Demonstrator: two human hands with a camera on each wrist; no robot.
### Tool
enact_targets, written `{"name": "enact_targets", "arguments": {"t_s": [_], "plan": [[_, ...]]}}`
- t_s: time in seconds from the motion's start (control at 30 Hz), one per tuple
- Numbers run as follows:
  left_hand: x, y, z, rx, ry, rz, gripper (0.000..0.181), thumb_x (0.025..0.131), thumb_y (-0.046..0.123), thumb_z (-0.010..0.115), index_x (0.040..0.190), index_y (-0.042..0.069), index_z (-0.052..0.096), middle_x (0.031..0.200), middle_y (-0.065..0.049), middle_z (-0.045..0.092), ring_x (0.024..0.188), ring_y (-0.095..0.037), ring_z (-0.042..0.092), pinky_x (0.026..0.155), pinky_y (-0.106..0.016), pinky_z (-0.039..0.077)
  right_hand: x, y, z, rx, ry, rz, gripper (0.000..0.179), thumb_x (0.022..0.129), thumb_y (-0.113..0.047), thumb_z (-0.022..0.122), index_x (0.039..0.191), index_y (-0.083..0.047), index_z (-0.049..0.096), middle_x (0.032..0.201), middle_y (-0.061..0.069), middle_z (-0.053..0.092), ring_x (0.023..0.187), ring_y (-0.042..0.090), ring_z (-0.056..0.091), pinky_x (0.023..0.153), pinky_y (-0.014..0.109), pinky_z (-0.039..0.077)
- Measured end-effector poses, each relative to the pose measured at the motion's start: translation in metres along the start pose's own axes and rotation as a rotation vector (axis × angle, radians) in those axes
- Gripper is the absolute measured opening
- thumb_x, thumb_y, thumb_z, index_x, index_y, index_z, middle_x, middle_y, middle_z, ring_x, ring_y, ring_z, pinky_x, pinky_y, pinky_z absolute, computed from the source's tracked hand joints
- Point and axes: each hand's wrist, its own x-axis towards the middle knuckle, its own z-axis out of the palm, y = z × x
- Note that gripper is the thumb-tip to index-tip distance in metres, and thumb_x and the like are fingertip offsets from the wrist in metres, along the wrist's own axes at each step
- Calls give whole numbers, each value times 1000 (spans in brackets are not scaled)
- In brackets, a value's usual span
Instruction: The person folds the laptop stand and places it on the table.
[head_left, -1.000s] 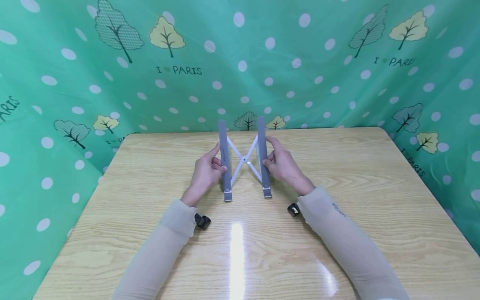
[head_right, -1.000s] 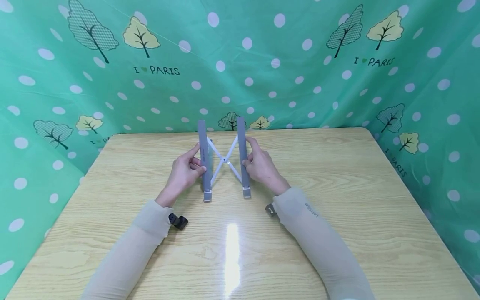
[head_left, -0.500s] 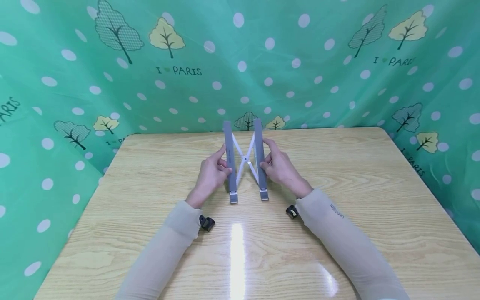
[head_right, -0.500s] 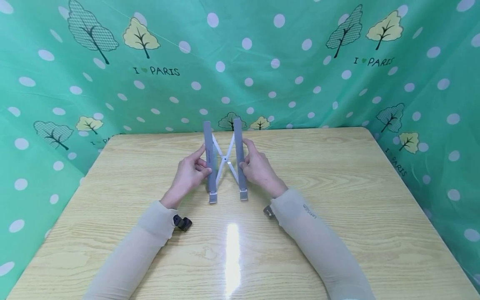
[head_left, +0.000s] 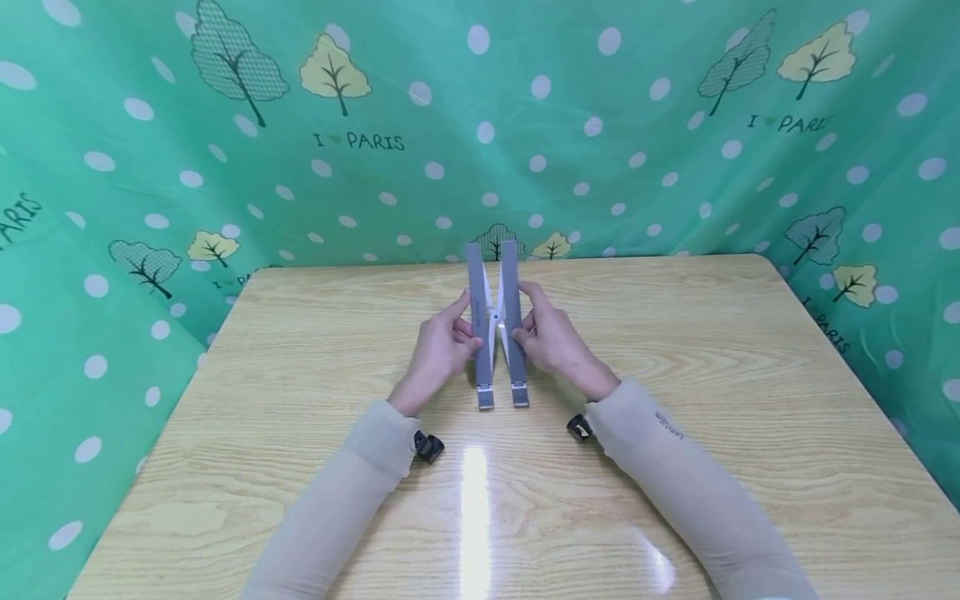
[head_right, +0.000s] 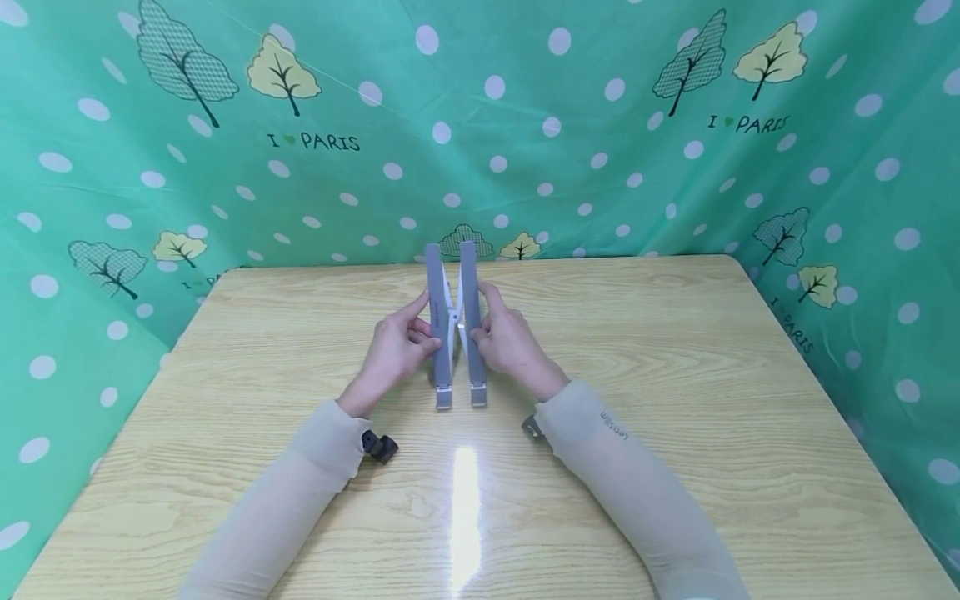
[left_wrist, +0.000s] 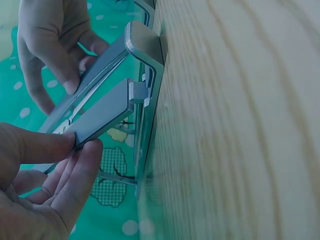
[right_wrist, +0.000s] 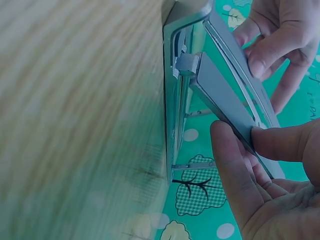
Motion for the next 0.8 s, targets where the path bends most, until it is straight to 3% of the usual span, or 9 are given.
{"name": "enact_targets", "arguments": {"t_s": [0.8], "plan": [[-3, 9, 15, 49, -6, 88, 84, 77, -9, 71, 149, 9, 30, 81, -4, 63, 68, -13, 62, 59, -21, 54, -3, -3, 3, -14, -33, -11, 75, 90, 1, 61, 151, -17, 20, 81, 7, 62, 63, 18, 61, 56, 29, 53]]}}
